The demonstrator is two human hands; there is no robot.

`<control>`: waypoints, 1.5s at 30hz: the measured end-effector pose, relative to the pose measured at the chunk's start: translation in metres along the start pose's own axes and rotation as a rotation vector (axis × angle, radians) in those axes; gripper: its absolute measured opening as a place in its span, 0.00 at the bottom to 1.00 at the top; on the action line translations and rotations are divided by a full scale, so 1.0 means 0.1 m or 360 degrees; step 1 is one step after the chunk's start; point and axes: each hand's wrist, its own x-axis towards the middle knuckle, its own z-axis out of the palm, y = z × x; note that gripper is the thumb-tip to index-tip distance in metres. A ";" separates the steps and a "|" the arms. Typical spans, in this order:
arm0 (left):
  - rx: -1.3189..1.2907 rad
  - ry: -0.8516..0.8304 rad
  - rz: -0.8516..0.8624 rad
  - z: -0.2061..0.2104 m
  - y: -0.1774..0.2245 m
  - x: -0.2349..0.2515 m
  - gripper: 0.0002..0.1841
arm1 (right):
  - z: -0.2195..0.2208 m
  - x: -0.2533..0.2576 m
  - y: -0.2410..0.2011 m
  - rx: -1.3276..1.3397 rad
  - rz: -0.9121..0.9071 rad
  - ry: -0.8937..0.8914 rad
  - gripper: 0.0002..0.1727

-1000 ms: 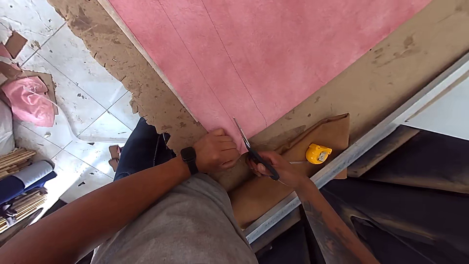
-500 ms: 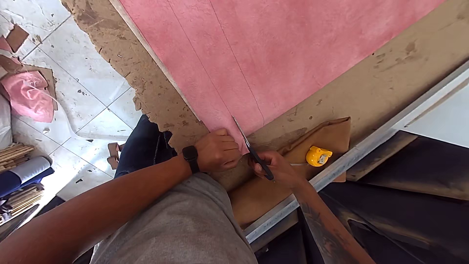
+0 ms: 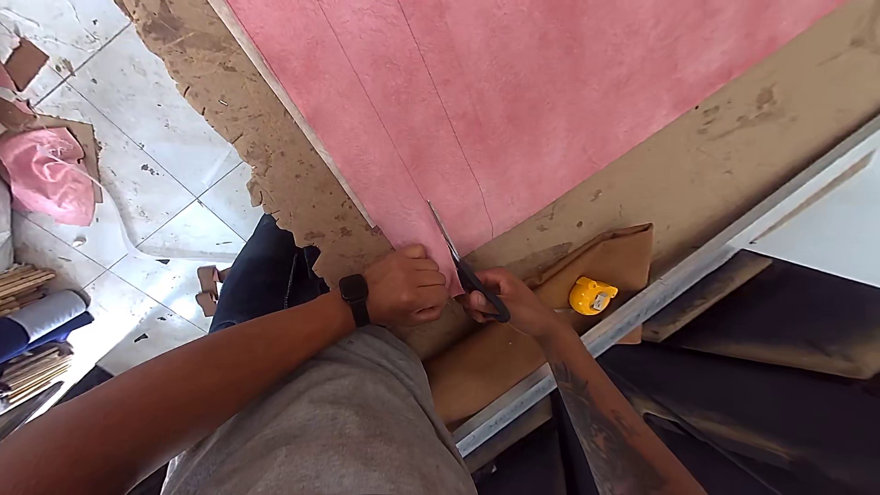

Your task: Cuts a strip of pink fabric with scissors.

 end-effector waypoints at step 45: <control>-0.0033 0.0054 0.0092 0.01 -0.01 -0.02 0.07 | 0.01 0.46 -0.52 -0.0219 -0.0211 -0.0007 0.36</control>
